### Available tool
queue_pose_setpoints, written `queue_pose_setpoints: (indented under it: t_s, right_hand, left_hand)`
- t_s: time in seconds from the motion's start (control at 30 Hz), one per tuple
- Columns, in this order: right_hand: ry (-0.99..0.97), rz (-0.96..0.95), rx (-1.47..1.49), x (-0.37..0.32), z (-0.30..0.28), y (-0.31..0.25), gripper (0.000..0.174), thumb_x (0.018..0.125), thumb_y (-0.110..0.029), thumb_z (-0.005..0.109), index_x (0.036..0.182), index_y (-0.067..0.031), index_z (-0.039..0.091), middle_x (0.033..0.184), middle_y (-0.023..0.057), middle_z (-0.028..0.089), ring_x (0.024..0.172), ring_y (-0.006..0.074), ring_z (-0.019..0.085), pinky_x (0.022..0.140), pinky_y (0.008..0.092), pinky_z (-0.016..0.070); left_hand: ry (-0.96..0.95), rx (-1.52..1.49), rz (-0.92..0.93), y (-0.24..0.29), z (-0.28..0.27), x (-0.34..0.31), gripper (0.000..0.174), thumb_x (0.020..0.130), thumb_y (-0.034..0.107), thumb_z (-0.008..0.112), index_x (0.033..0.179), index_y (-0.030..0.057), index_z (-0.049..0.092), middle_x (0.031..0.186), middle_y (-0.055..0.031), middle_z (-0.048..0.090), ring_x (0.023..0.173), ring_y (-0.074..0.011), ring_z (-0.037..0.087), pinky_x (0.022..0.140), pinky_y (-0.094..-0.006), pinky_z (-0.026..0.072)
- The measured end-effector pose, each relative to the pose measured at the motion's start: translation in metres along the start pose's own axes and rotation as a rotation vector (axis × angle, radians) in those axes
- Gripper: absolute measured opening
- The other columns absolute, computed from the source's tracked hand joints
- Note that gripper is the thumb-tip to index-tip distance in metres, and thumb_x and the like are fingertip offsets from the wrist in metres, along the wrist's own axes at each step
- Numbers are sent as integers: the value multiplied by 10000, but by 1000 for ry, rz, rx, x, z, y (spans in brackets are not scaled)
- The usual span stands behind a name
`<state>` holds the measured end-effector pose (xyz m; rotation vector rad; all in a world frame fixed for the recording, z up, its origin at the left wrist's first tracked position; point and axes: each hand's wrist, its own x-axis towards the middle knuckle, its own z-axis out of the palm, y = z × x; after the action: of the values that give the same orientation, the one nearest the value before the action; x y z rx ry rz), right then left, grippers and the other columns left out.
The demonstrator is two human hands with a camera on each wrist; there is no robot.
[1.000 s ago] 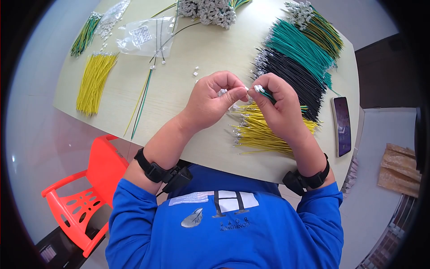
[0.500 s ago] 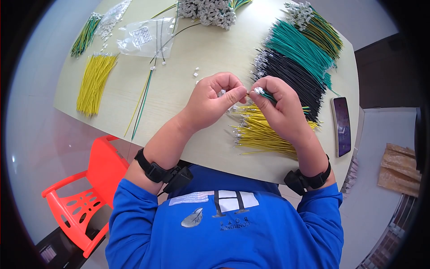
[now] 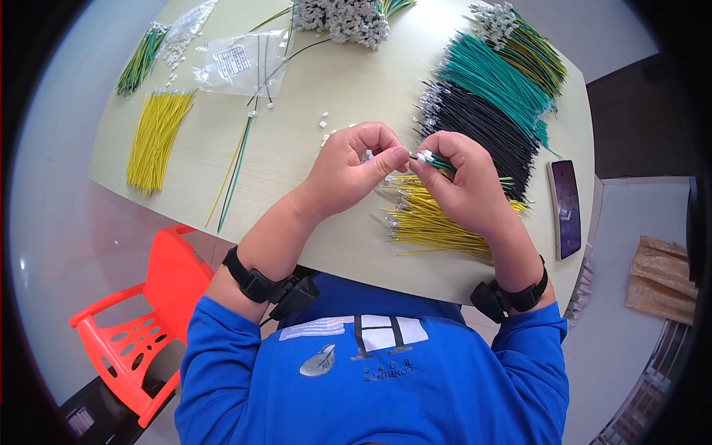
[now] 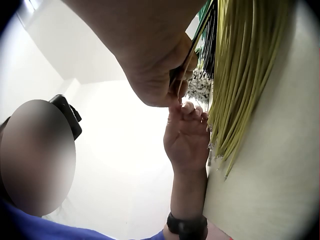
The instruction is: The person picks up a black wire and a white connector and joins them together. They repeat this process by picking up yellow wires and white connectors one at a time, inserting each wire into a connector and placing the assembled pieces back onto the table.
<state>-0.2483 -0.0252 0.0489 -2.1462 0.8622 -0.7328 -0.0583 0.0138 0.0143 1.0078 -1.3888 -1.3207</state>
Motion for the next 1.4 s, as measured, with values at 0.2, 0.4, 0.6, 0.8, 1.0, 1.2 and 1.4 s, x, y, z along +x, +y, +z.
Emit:
queue_pose_setpoints:
  t_s: [0.2,0.4,0.6,0.8,1.0,1.2,1.4]
  right_hand:
    - [16,-15,-40,-1,3,-1,89,799,-54,656,841,-11,589,753,74,570,678,164,536,612,276,423]
    - [-35,-57,-148,-2,-1,-5,117,768,-44,667,855,-14,595,776,90,594,704,238,577,628,313,450]
    - [-20,-73,-217,6,-12,-14,121,772,-79,669,875,-38,621,796,95,602,728,262,592,638,333,461]
    - [93,142,-570,41,-52,14,128,819,-188,646,895,-85,650,828,85,610,753,256,603,662,347,469]
    - [258,230,-724,68,-64,69,161,835,-222,633,913,-81,643,874,73,603,770,269,602,668,364,470]
    - [243,218,-704,75,-57,83,172,820,-205,654,923,-68,636,894,86,601,775,280,606,680,369,475]
    - [299,103,-634,70,-63,93,179,803,-161,666,961,-85,634,941,92,626,813,284,612,691,374,494]
  left_hand:
    - [3,19,14,-3,0,0,135,912,146,591,877,16,575,839,-15,599,805,-79,568,730,-219,453]
    - [68,28,50,-2,4,0,142,863,154,645,801,33,606,734,19,577,670,-57,466,621,-212,387]
    - [186,-13,75,-4,2,2,130,860,140,648,821,31,590,744,17,579,680,-55,493,631,-207,400]
    - [201,-178,-21,0,-3,2,93,889,119,612,886,34,574,816,-7,599,758,-68,564,702,-206,442]
    - [175,-218,-45,4,-2,3,98,898,117,609,929,27,585,853,-15,606,789,-74,574,734,-208,450]
    - [198,-165,50,-4,-1,6,141,873,153,655,935,30,626,811,12,611,751,-47,541,675,-188,424]
    - [172,-172,35,-7,-6,5,106,881,89,630,962,25,606,914,-31,633,847,-81,584,774,-215,464]
